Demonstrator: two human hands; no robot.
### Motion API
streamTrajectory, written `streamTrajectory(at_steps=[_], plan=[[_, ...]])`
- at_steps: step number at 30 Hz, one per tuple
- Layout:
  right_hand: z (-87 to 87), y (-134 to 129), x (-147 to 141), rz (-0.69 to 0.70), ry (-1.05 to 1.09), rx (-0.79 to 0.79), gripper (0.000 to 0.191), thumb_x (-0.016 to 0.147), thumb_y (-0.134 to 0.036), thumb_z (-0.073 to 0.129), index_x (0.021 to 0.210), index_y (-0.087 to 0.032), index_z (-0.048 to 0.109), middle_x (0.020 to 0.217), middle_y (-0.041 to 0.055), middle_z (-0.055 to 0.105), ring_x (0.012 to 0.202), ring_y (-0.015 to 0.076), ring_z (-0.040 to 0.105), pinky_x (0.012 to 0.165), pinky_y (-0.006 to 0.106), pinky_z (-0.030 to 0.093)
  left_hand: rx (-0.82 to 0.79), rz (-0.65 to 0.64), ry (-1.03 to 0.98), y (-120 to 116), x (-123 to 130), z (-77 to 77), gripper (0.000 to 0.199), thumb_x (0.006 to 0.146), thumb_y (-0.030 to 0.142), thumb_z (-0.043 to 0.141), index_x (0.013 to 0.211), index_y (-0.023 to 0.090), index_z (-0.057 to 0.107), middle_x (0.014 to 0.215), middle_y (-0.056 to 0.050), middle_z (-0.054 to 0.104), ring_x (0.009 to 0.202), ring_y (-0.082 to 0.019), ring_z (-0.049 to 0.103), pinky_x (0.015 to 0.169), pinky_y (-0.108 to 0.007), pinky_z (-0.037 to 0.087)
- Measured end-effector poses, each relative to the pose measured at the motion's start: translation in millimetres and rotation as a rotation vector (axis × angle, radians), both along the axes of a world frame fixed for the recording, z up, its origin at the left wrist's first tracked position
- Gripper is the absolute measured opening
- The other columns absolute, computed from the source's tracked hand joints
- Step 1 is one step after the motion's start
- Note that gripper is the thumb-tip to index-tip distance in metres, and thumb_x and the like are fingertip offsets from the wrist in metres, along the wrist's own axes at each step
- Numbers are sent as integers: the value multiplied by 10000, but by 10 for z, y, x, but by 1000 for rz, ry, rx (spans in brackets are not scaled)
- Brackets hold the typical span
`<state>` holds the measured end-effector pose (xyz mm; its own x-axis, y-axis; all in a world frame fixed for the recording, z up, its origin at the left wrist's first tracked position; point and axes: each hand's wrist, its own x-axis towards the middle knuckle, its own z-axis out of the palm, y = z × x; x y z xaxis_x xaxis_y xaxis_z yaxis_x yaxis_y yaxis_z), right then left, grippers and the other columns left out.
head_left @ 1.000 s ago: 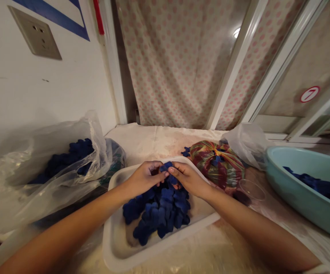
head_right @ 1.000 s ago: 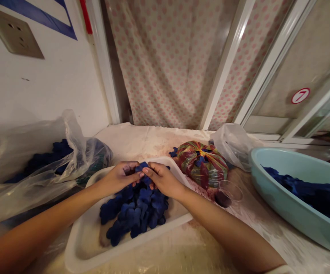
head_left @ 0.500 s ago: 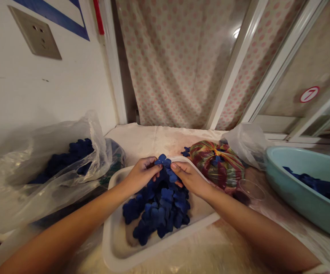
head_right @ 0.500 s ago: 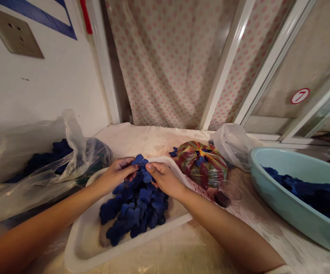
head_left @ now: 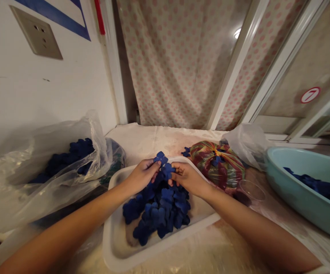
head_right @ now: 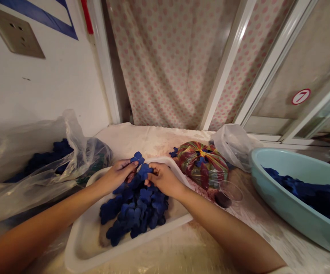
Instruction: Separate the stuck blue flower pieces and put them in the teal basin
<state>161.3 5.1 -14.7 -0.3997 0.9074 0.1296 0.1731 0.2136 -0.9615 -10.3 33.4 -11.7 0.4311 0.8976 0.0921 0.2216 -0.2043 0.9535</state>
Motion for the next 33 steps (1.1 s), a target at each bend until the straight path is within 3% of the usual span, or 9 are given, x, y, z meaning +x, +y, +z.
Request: streamTrajectory(at_steps=[3,6,12,16,19,24,30,33], plan=[[-19,-11,-1,49,-20,-47,448,750,-604,536,636,-179,454,458,-53,473,401,65,420,424,200,332,-3,-30,31,-8,5,5,391,820,469,423,570,169,437,441,50,399,406,-80,389,439,-210,302],[-52,-6,8,2,-32,-94,530,759,-681,439,606,-173,457,396,-82,363,325,44,323,353,190,248,-20,-94,54,-22,5,11,375,835,421,402,576,160,474,449,42,417,412,-80,394,441,-208,306],[-45,-3,18,-27,-99,-95,619,739,-733,395,563,-151,512,385,-66,365,308,36,309,318,178,221,-10,-238,197,-44,-15,-7,223,804,304,456,686,143,556,596,12,550,519,-105,501,520,-219,387],[-7,-39,12,14,-199,-49,645,759,-731,353,449,-168,399,344,-67,300,303,35,299,323,180,216,1,-260,95,-87,-23,51,260,830,376,448,798,149,570,664,13,552,550,-103,519,505,-211,368],[14,-59,1,73,-226,-41,598,746,-703,421,476,-170,423,373,-82,265,326,34,263,334,184,217,-13,-287,18,-110,-14,95,248,804,390,513,844,150,560,662,29,516,537,-86,508,494,-197,366],[42,-61,-25,150,-172,38,482,749,-581,536,521,-171,425,469,-73,301,445,44,293,418,187,247,-46,-187,-53,-78,10,92,254,763,381,579,695,147,505,529,51,470,445,-70,458,425,-178,334],[75,-82,-21,88,-214,109,517,787,-553,512,503,-179,295,484,-76,239,425,30,256,401,187,212,-64,152,-248,6,4,93,222,754,337,592,702,149,487,475,67,455,378,-49,377,396,-173,285],[57,-108,-25,173,-188,57,431,788,-546,522,609,-165,430,503,-79,326,408,33,346,402,172,286,-53,173,-250,17,6,85,213,733,325,622,737,139,519,506,64,441,418,-51,369,421,-178,280]])
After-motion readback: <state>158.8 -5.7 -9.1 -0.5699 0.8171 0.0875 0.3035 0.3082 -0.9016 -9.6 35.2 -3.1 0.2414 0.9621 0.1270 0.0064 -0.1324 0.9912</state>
